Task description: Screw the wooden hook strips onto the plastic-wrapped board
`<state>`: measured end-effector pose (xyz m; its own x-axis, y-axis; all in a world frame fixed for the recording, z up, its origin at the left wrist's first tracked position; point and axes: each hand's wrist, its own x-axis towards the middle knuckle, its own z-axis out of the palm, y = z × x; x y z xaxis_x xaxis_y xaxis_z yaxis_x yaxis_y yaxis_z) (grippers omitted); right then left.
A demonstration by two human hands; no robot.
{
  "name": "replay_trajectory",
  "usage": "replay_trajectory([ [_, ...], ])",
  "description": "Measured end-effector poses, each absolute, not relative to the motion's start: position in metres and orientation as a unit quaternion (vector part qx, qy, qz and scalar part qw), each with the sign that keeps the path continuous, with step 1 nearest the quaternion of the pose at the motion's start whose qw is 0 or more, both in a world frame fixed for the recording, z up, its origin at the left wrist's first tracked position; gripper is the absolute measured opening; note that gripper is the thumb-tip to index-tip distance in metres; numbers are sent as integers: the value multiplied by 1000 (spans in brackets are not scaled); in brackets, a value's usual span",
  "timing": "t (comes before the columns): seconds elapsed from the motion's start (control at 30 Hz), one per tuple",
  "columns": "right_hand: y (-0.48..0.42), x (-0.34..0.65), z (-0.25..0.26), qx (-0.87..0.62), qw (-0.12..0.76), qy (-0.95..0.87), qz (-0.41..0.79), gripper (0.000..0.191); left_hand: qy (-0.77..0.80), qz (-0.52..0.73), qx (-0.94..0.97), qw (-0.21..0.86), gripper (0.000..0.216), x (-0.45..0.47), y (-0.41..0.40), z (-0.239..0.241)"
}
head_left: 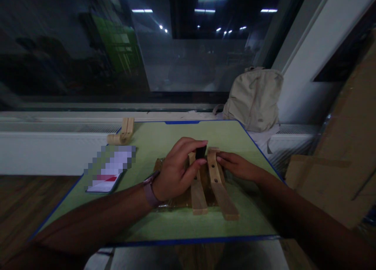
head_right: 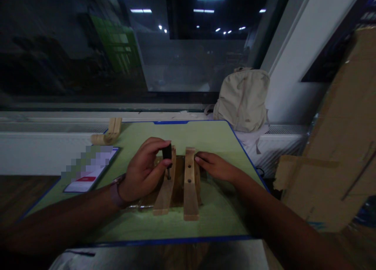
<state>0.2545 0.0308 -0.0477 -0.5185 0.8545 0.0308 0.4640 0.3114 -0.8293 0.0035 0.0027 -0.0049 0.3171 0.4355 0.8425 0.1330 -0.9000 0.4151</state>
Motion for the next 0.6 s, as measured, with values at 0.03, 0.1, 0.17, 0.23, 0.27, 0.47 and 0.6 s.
replay_trajectory([
  [0.03,31,254,-47,-426,244,-772,403,60,180,554,800,143,45,4,3,-6],
  [0.1,30,254,-47,-429,248,-771,399,58,189,551,796,162,45,4,2,-9],
  [0.17,30,254,-48,-434,250,-772,392,56,201,548,791,184,46,4,1,-12],
  [0.23,30,254,-48,-436,252,-773,386,54,209,544,786,206,47,4,0,-14],
  [0.27,30,254,-48,-437,253,-773,384,54,211,543,785,213,47,4,0,-15],
  [0.47,31,252,-47,-425,251,-771,403,50,198,548,784,214,46,4,-1,-16],
  [0.6,31,254,-48,-426,247,-771,403,51,182,552,786,211,46,4,-1,-15],
])
